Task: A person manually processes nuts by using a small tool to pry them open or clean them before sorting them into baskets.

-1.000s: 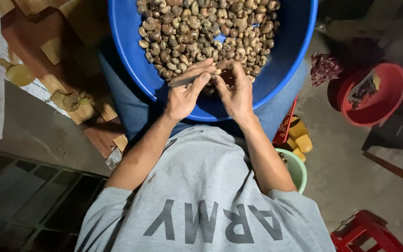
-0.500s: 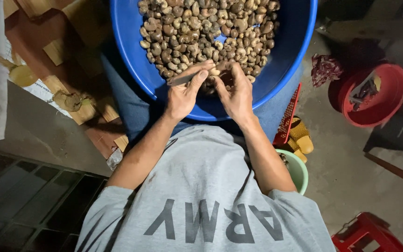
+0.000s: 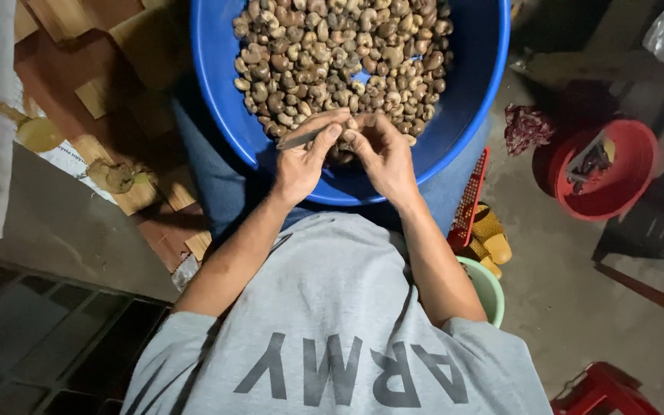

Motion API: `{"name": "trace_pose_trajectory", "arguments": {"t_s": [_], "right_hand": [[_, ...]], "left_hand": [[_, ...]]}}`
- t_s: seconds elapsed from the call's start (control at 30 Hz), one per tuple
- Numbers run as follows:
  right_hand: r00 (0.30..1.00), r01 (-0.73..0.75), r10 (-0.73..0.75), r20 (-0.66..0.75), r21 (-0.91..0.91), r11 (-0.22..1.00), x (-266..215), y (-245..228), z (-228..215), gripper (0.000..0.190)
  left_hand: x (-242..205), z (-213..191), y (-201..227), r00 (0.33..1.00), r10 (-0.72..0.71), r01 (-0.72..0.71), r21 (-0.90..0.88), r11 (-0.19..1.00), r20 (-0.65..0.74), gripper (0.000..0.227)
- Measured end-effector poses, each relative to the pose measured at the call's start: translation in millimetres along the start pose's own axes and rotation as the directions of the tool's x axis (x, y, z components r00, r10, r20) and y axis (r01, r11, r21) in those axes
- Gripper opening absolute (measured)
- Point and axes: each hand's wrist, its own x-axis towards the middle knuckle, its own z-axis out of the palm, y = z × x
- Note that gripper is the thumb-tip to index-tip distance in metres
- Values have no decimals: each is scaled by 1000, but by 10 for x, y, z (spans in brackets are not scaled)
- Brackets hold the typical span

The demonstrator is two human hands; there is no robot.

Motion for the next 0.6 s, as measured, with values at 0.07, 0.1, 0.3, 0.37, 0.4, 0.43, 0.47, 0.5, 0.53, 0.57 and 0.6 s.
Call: {"name": "trace_pose_trajectory", "arguments": {"t_s": [0.07, 0.1, 0.3, 0.37, 0.4, 0.43, 0.47, 0.5, 0.53, 0.57, 0.6], "right_hand": [[999, -8, 9, 50, -22, 1000, -1, -11, 7, 15], [999, -8, 9, 49, -22, 1000, 8, -34, -3, 15], [993, -38, 30, 112, 67, 997, -1, 35, -56, 11], [995, -46, 36, 96, 102, 994, 7, -60, -43, 12], [995, -52, 43, 89, 100, 994, -7, -63, -56, 12], [995, -50, 39, 91, 122, 991, -21, -61, -70, 11], [995, -51, 37, 93, 143, 988, -49, -56, -80, 11], [995, -58, 46, 87, 142, 988, -88, -82, -123, 11], [999, 17, -11, -39, 164, 986, -148, -106, -167, 10], [984, 94, -65, -165, 173, 980, -203, -125, -211, 12], [984, 79, -50, -172, 169, 982, -299, -68, -360, 12]], "left_hand": [[-19, -27, -30, 1000, -18, 18, 31, 999, -5, 22], [-6, -12, -37, 1000, -17, 18, 31, 999, -5, 22], [13, 37, 49, 999, 11, -10, 22, 1000, -42, 18], [44, 64, 135, 999, 38, -38, -7, 999, -4, 17], [47, 61, 173, 999, 33, -33, -12, 999, 2, 17], [51, 58, 206, 1000, 25, -24, 43, 999, -14, 17], [41, 55, 239, 999, 15, -12, 97, 995, -32, 17], [44, 33, 224, 1000, 8, -6, 93, 996, -25, 17], [29, 16, 208, 999, -26, 29, 78, 997, -37, 19], [16, 0, 184, 997, -61, 64, 62, 996, -49, 22], [12, 13, 193, 996, -75, 77, 54, 996, -41, 22]]}}
